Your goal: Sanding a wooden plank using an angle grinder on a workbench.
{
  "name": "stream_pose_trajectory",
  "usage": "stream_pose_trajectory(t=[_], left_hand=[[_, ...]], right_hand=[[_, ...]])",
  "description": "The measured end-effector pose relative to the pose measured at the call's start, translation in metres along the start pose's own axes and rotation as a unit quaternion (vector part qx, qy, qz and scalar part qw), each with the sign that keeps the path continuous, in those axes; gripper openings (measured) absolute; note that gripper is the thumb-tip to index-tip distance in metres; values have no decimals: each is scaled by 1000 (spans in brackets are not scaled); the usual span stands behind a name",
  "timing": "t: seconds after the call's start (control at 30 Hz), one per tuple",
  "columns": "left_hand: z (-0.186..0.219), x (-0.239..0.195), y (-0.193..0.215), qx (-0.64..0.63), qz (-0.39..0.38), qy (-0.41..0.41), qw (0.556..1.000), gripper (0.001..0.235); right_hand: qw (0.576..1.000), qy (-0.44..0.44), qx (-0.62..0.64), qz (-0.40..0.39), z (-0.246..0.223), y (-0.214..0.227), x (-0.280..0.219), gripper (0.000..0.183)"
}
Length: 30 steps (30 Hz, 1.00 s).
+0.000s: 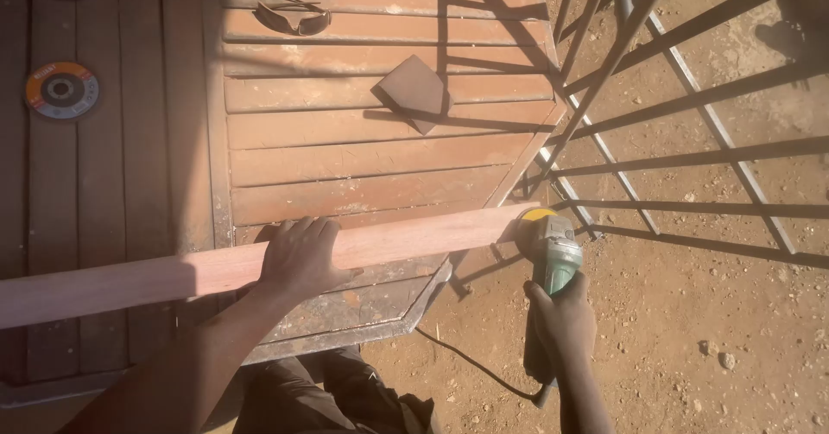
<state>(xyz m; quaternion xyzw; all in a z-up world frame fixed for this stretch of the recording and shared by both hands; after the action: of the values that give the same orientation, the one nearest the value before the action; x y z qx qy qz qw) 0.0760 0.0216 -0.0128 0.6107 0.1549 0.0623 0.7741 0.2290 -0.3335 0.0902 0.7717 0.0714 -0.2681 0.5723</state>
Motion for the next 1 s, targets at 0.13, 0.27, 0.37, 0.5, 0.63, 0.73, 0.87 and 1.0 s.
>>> stream_pose_trajectory(t=[0.13,0.27,0.37,0.5,0.63,0.73,0.87,1.0], left_hand=[[0,2,2,9,15,-7,1000,71],[1,-2,3,-10,-6,3,1000,70],[1,0,0,-9,-15,9,1000,72],[-2,-3,0,0,15,2,1000,70],[-2,-3,-10,-2,18,-10,1000,70],[-3,-4,4,-2,158,-21,987,72],[1,-6,5,13,18,0,1000,72],[1,-1,4,12,-17,21,1000,78]], right_hand=[[995,97,-18,-1,-22,-50,-22,59],[962,240,-90,-98,-55,-88,-66,53],[948,272,-129,-102,-57,-83,-66,53],[992,112,-47,-38,-16,-37,-21,55],[999,-18,41,-4,29,14,21,55],[994,17,93,52,50,29,50,78],[995,-40,87,3,41,2,-4,58],[991,26,88,-100,21,-56,-42,59]])
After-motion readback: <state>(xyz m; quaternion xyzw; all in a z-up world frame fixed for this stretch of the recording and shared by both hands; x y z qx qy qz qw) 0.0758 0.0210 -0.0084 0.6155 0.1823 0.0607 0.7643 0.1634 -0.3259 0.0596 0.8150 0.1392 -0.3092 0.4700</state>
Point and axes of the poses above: each hand's wrist, its own x-axis towards the middle knuckle, its own y-axis out of the back of the hand, z = x × y, the point moved 8 cm from there along x, towards the middle knuckle, and after that the axes turned 1 degree about y, right-handed, at the moved point
